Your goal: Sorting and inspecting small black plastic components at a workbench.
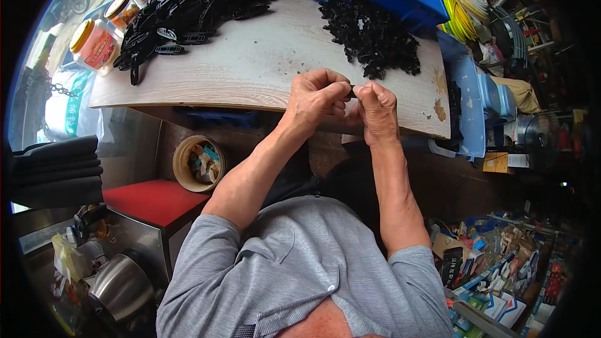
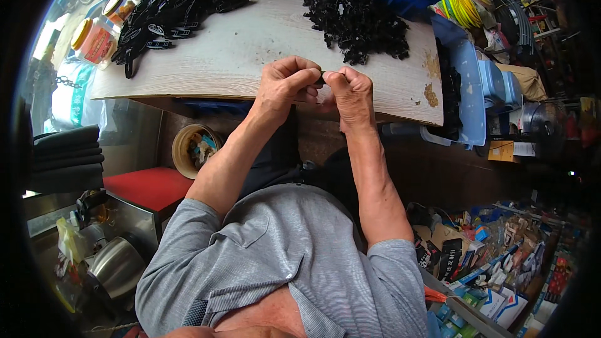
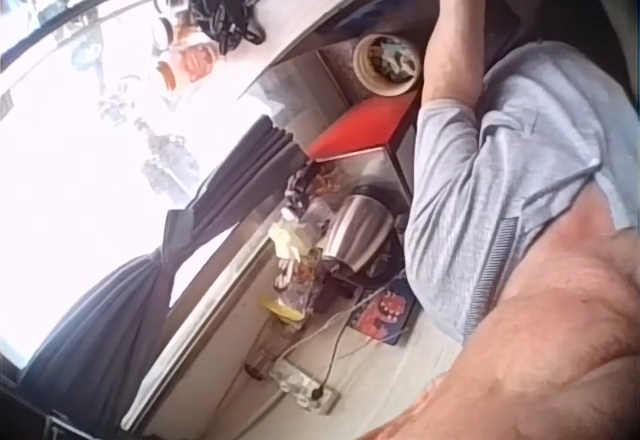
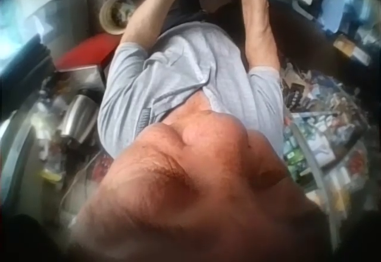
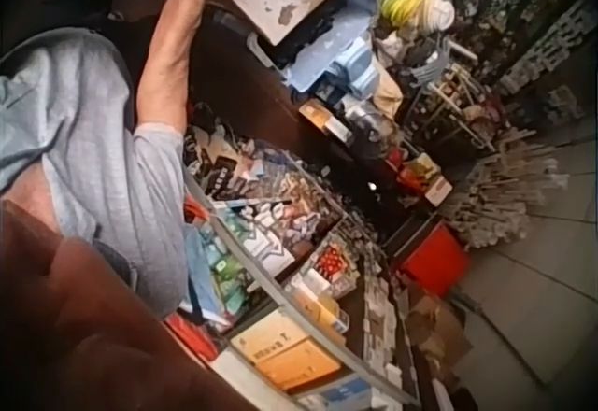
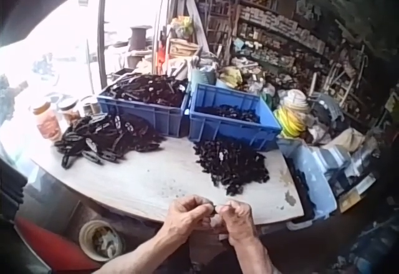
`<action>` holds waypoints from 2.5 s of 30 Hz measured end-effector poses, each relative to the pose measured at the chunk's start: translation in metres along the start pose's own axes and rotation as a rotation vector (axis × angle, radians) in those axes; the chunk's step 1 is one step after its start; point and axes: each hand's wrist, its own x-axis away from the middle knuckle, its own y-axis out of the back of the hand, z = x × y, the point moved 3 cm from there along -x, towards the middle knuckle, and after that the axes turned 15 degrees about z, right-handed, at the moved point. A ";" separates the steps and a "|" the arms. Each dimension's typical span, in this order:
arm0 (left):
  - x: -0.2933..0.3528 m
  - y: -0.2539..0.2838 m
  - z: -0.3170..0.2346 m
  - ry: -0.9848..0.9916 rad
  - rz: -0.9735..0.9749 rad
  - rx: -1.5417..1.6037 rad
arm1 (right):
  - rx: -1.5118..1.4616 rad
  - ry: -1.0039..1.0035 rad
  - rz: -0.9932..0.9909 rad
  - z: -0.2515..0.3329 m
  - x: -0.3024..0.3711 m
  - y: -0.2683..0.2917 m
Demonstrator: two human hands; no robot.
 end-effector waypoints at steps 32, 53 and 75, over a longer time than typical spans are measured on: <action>-0.027 0.014 -0.012 -0.766 -0.333 -1.324 | -0.198 0.020 -0.352 0.006 0.014 0.084; 0.002 0.009 -0.004 -0.726 -0.042 -1.490 | 0.009 -0.092 0.076 0.003 -0.026 0.012; 0.051 0.175 -0.101 -0.336 -0.556 -2.084 | -0.054 -0.003 0.013 -0.003 -0.022 0.012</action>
